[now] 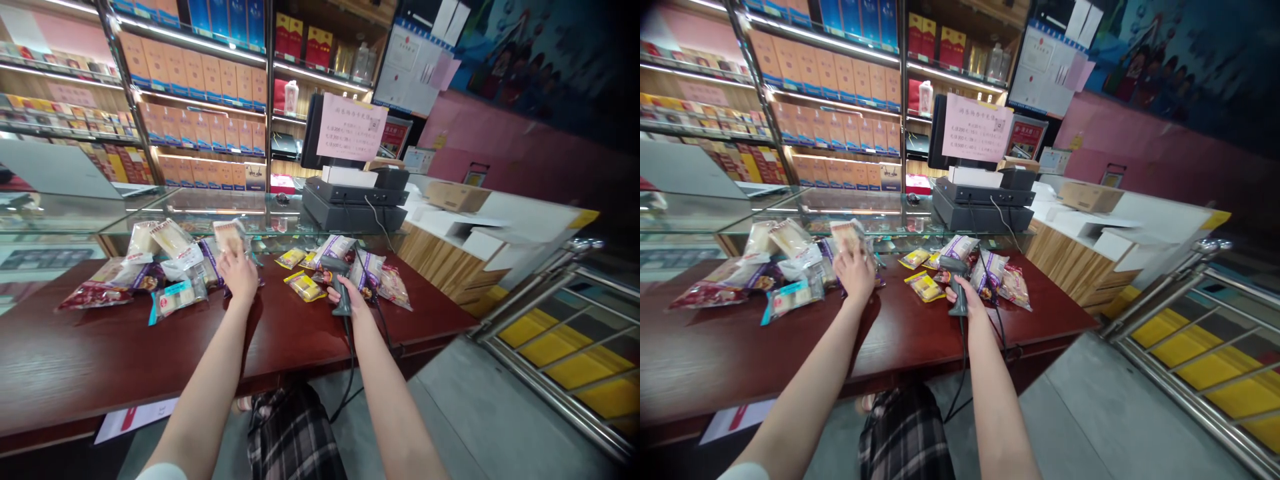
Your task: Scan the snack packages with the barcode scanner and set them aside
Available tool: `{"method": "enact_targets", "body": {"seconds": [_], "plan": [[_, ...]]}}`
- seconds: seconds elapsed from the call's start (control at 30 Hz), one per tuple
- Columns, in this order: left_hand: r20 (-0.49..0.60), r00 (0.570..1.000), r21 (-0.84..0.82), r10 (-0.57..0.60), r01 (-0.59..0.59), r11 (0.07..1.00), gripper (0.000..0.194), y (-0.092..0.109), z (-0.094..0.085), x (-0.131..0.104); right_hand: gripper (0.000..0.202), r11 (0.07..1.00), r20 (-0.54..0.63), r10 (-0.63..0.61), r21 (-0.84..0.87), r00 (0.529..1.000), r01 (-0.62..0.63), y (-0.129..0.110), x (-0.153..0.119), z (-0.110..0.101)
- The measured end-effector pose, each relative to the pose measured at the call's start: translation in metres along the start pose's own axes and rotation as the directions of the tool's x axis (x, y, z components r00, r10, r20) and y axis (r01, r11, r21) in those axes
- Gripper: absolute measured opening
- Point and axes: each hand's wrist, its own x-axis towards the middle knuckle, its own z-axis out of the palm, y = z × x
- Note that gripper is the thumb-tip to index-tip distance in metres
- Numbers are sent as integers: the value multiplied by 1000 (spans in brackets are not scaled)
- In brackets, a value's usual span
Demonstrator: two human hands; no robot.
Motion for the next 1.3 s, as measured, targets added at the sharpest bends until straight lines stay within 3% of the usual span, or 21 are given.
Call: {"method": "enact_targets", "body": {"seconds": [0.1,0.23,0.33,0.57,0.73,0.83,0.9,1.0,1.07,1.17,1.3], "plan": [[-17,991,107,-134,135,985,53,-13,-1,3,26,1000,3,-4,-9,1000,4,0,-1,1],[-30,986,145,-161,164,976,51,-17,-1,2,25,1000,9,-14,8,1000,13,-1,-3,4],[-52,991,162,-122,129,978,49,-12,-3,2,26,1000,18,-10,14,1000,10,-2,-4,5],[27,997,165,-77,71,984,51,-7,-1,0,28,1000,1,0,19,1000,0,0,-1,1],[48,991,135,123,-129,983,49,4,-7,-4,29,1000,15,9,15,1000,-9,-1,-1,1],[179,931,17,317,-325,945,46,14,-1,-12,30,1000,20,16,19,1000,-17,-2,-2,2],[298,850,-96,433,-425,900,45,20,10,-19,32,1000,22,17,9,1000,-17,-2,-2,3],[468,709,-260,528,-460,849,47,22,27,-31,34,1000,20,9,-22,1000,-8,-2,-1,2],[539,652,-307,533,-438,845,43,20,37,-37,34,999,24,6,-37,1000,-5,-2,-1,1],[592,636,-276,496,-419,865,35,15,43,-39,34,999,30,9,-44,1000,-8,-2,-1,0],[558,684,-215,469,-427,878,39,13,44,-36,32,999,15,13,-32,1000,-13,-3,-1,2]]}}
